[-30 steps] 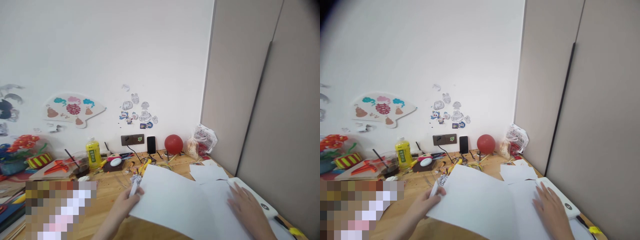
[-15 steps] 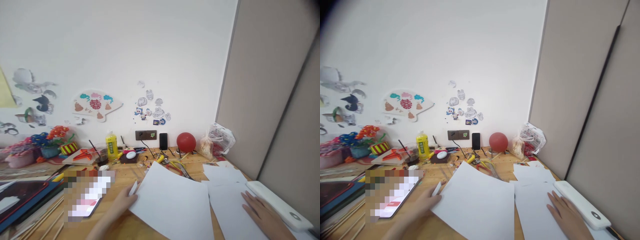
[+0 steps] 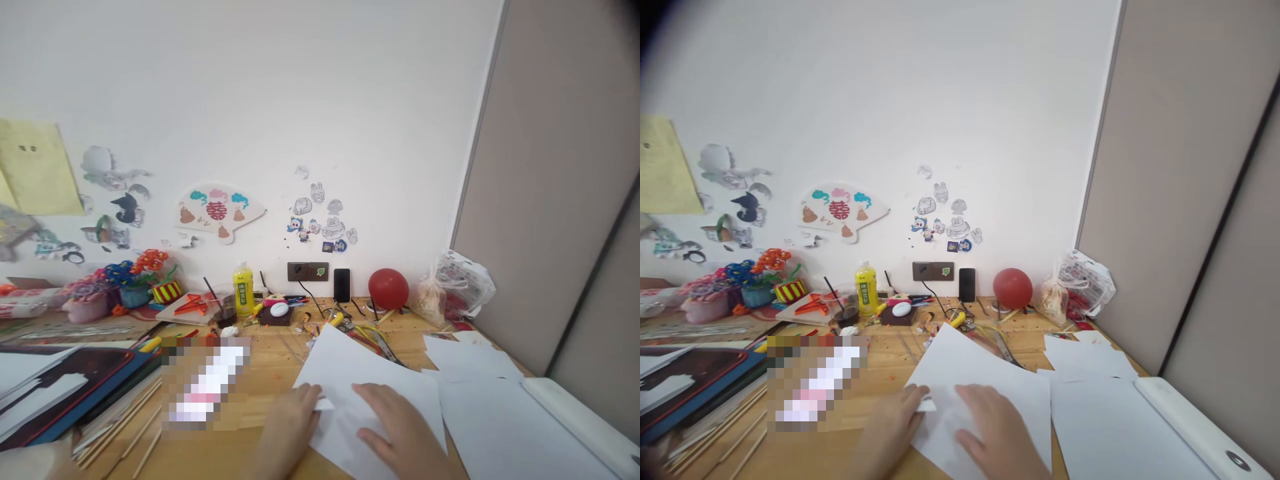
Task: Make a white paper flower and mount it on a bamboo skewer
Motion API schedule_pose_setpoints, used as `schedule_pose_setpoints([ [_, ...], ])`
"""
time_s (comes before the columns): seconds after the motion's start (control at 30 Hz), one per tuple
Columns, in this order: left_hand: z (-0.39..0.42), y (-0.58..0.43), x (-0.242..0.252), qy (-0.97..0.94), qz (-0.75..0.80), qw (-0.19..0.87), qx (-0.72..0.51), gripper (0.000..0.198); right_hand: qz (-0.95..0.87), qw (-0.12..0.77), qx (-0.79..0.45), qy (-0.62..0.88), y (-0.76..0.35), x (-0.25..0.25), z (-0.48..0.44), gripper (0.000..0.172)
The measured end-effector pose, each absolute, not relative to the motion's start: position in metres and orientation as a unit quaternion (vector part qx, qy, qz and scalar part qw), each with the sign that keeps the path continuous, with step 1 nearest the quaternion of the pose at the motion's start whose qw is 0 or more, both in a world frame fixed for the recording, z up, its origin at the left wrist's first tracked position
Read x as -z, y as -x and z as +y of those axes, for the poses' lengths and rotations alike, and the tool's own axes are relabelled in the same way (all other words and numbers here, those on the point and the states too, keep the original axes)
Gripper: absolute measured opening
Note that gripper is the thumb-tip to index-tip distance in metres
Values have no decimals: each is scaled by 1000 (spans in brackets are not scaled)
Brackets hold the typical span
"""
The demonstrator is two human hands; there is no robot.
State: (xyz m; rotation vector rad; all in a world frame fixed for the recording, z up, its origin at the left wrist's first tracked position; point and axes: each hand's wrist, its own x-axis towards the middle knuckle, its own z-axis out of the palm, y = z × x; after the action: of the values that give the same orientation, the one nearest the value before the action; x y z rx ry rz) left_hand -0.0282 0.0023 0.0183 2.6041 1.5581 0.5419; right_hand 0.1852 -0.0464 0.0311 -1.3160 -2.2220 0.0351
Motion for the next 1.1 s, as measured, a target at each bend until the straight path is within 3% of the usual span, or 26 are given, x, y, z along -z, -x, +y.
schedule_pose_setpoints([
  [0.13, -12, 11, -6, -868, 458, 41, -189, 43, -852, 284, 64, 435, -152, -17, -39, 13],
  [0.2, -15, 12, -6, -864, 437, 76, -240, 42, -841, 310, 52, 441, -153, -12, -38, 13],
  [0.33, -15, 15, -18, -842, 388, 187, -326, 27, -787, 402, -89, 459, -165, -19, -41, 13],
  [0.5, -13, 3, -21, -726, 399, 420, -371, 31, -725, 470, -238, 444, -169, -37, -30, 9],
  [0.6, -9, -3, -15, -630, 404, 512, -421, 33, -655, 499, -325, 465, -161, -36, -10, 18],
  [0.67, -6, -3, -14, -590, 416, 514, -463, 34, -613, 511, -372, 474, -153, -31, 2, 25],
  [0.8, -2, -1, -16, -547, 442, 512, -492, 37, -608, 506, -417, 449, -138, -21, 12, 13],
  [1.1, -5, -3, -23, -522, 413, 581, -468, 38, -604, 489, -465, 424, -138, -15, 6, 29],
])
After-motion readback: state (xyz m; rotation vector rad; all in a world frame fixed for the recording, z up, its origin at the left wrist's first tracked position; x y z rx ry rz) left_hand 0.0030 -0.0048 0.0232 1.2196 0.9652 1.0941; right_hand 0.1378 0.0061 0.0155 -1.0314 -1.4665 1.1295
